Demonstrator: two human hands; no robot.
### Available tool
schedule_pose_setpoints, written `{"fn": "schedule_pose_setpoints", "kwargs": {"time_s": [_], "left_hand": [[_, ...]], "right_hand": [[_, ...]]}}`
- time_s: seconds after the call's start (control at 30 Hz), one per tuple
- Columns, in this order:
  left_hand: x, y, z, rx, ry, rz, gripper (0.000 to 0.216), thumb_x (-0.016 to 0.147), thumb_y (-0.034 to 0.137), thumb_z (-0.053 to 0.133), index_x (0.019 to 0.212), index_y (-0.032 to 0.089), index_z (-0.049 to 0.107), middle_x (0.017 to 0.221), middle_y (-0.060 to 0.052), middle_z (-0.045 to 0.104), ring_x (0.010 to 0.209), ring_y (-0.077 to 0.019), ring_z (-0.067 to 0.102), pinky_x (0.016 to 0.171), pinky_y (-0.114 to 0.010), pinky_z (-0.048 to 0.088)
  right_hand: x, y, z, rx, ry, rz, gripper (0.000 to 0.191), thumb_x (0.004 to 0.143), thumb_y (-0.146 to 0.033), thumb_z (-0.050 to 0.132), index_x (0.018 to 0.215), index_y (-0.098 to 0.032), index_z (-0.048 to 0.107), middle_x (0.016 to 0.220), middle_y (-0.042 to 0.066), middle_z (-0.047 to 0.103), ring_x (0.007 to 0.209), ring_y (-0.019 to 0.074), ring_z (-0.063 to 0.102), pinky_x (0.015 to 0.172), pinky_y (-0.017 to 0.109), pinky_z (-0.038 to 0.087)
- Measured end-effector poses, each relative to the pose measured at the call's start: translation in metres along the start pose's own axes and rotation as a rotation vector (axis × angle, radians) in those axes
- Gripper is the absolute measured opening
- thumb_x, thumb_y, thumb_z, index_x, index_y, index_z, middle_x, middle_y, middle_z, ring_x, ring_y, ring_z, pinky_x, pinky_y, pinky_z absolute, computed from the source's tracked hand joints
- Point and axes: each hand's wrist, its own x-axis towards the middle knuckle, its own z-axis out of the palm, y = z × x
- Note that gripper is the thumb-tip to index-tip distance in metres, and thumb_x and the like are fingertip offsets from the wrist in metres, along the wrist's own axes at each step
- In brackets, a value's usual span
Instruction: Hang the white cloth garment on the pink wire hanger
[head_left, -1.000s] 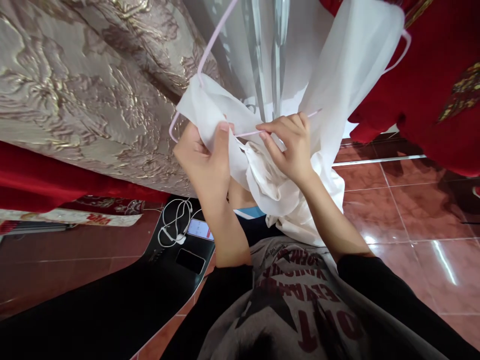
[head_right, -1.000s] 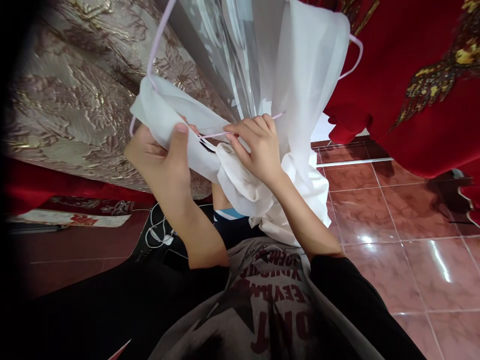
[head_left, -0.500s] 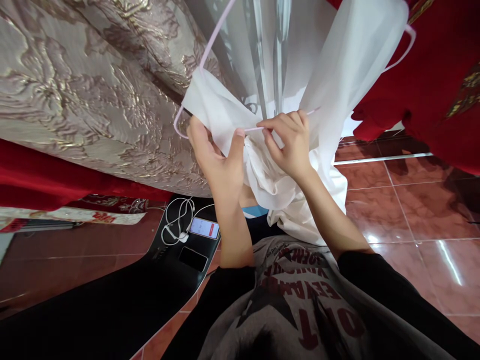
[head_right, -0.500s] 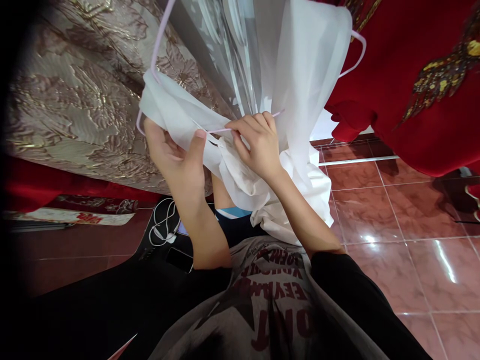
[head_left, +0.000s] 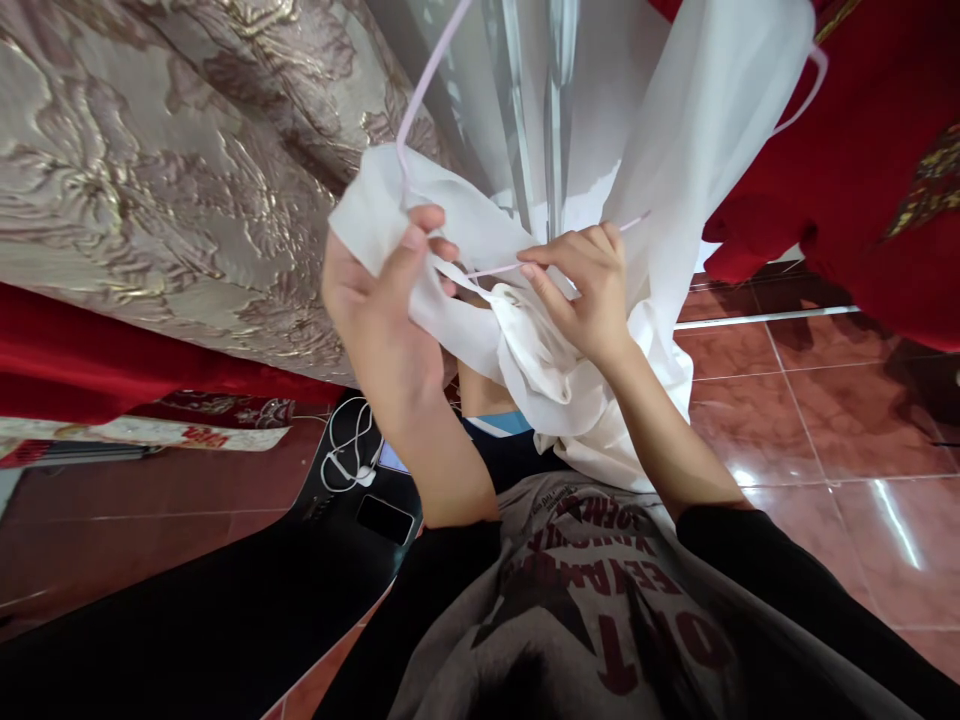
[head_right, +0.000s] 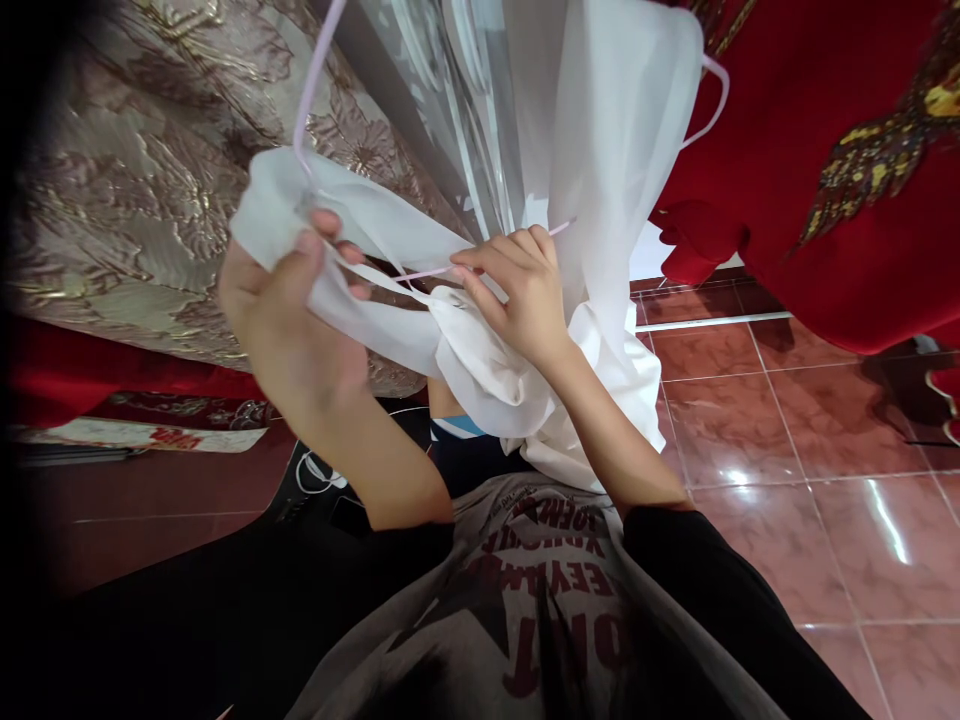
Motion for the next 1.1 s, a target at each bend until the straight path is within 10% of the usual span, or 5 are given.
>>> {"fn": "schedule_pose_setpoints", "kwargs": {"time_s": [0.2,0.37,0.6,0.87,1.1], "left_hand": [[0.016,0.020,-0.040,-0.311,0.069,-0.094,0.023,0.104,0.013,0.052,0.109,0.021,0.073,0.127,0.005,0.074,0.139,-0.0047,0.055,0.099,-0.010,0.053],[0.007,-0.014,-0.066,-0.280,0.332,-0.149,0.030,0.102,0.006,0.046,0.106,0.025,0.068,0.131,0.004,0.075,0.158,-0.0134,0.037,0.116,-0.031,0.052],[-0.018,-0.044,-0.007,-0.299,0.160,-0.366,0.023,0.107,0.025,0.049,0.106,0.020,0.071,0.121,-0.006,0.075,0.109,-0.0185,0.072,0.085,-0.027,0.059],[-0.022,-0.051,0.014,-0.332,0.063,-0.212,0.031,0.111,0.023,0.046,0.084,0.018,0.058,0.078,0.000,0.056,0.053,-0.0084,0.050,0.053,-0.021,0.043],[-0.020,-0.052,0.014,-0.261,0.050,-0.237,0.036,0.111,0.022,0.043,0.077,0.020,0.054,0.078,-0.002,0.057,0.051,-0.0104,0.046,0.049,-0.023,0.044]], "right_hand": [[0.000,-0.003,-0.001,0.019,0.014,-0.017,0.040,0.108,-0.048,0.041,0.106,-0.025,0.074,0.093,0.000,0.069,0.092,0.0140,0.056,0.108,0.042,0.041],[-0.003,-0.002,-0.002,0.025,0.032,-0.050,0.036,0.109,-0.042,0.042,0.110,-0.025,0.074,0.094,0.001,0.069,0.092,0.0140,0.055,0.107,0.041,0.041],[-0.002,-0.007,0.011,0.054,0.014,-0.058,0.036,0.108,-0.035,0.038,0.117,-0.026,0.072,0.101,0.002,0.069,0.095,0.0156,0.056,0.106,0.044,0.042],[0.011,-0.012,-0.044,0.256,-0.184,-0.067,0.030,0.103,-0.039,0.054,0.124,-0.027,0.073,0.125,0.002,0.072,0.118,0.0190,0.066,0.115,0.049,0.049],[0.014,0.037,-0.100,0.232,0.690,0.128,0.048,0.086,-0.040,0.077,0.131,-0.053,0.064,0.144,-0.018,0.058,0.144,0.0172,0.055,0.122,0.037,0.045]]}}
